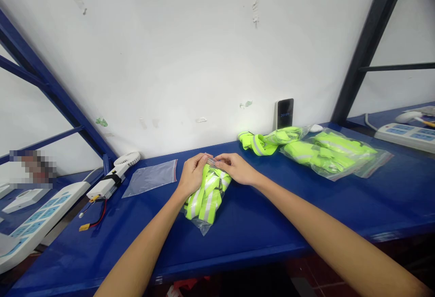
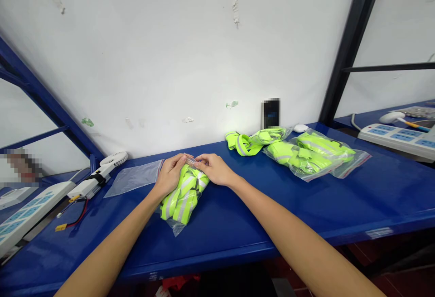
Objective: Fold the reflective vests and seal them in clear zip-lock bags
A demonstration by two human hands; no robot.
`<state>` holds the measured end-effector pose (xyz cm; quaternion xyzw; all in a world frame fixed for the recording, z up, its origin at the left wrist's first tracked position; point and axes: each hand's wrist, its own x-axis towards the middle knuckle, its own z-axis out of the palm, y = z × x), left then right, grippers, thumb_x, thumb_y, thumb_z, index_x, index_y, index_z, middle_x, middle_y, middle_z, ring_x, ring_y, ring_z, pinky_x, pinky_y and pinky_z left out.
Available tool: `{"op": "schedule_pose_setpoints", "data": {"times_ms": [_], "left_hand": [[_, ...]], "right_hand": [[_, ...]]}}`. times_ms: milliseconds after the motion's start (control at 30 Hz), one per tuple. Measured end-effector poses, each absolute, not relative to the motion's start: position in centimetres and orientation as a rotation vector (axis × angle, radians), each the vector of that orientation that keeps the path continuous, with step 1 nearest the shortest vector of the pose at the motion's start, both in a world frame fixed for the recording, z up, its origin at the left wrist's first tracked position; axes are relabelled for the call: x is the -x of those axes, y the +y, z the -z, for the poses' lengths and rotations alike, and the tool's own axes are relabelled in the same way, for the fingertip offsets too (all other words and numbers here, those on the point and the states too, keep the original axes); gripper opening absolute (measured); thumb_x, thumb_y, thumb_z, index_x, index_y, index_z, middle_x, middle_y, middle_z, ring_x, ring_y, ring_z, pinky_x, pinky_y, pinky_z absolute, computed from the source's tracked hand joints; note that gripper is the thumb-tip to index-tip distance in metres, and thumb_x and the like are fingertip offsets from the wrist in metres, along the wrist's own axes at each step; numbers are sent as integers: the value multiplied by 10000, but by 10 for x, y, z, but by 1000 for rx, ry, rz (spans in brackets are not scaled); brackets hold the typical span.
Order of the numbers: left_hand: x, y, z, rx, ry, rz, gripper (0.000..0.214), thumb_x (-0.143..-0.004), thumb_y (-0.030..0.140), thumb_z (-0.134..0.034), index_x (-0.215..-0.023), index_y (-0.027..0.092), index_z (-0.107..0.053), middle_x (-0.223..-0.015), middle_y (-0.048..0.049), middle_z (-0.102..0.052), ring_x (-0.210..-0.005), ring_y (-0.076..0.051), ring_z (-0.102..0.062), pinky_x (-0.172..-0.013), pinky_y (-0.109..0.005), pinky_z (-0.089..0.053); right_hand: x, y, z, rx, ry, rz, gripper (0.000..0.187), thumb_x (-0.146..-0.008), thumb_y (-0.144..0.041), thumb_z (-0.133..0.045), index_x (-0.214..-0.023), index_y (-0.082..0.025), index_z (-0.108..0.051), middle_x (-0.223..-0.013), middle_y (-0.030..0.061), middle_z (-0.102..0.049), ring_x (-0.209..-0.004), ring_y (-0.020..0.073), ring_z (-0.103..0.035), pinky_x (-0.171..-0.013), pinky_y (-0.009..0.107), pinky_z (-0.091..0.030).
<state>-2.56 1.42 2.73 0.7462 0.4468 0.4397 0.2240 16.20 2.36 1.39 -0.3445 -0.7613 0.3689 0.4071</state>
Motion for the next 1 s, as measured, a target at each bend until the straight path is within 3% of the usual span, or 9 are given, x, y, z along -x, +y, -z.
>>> {"op": "schedule_pose_setpoints", "data": {"times_ms": [233,567,1000], "left_hand": [[23,12,-28,-2103,1263,-1236,332,-934,370,-432,-933,171,-698,-926,-52,-721,-874,-209,-647,-810,-299,-462],[23,14,-26,-1845,1136,-1205,152,-826,287,-582,-799,159,-658,-838,-44,-707,-813,-182,-659,-764,-265,-482],[21,11,-27,-1947,1126,-1180,204,-854,351,-565,-830,158,-628,-865,-49,-683,-819,-178,-640,-765,-274,-480]], "right_hand": [[-154,16,-12,897,-1854,-752,242,-888,-351,-535,-860,-154,-671,-805,35,-697,-689,144,-589,-638,251,-421],[-152,12,-9,916,-1852,-651,203,-892,-284,-537,-905,-168,-704,-857,44,-734,-748,162,-640,-680,256,-430],[-154,10,-11,916,-1869,-646,229,-895,-351,-527,-831,-167,-648,-743,24,-673,-652,135,-563,-629,242,-396]]}}
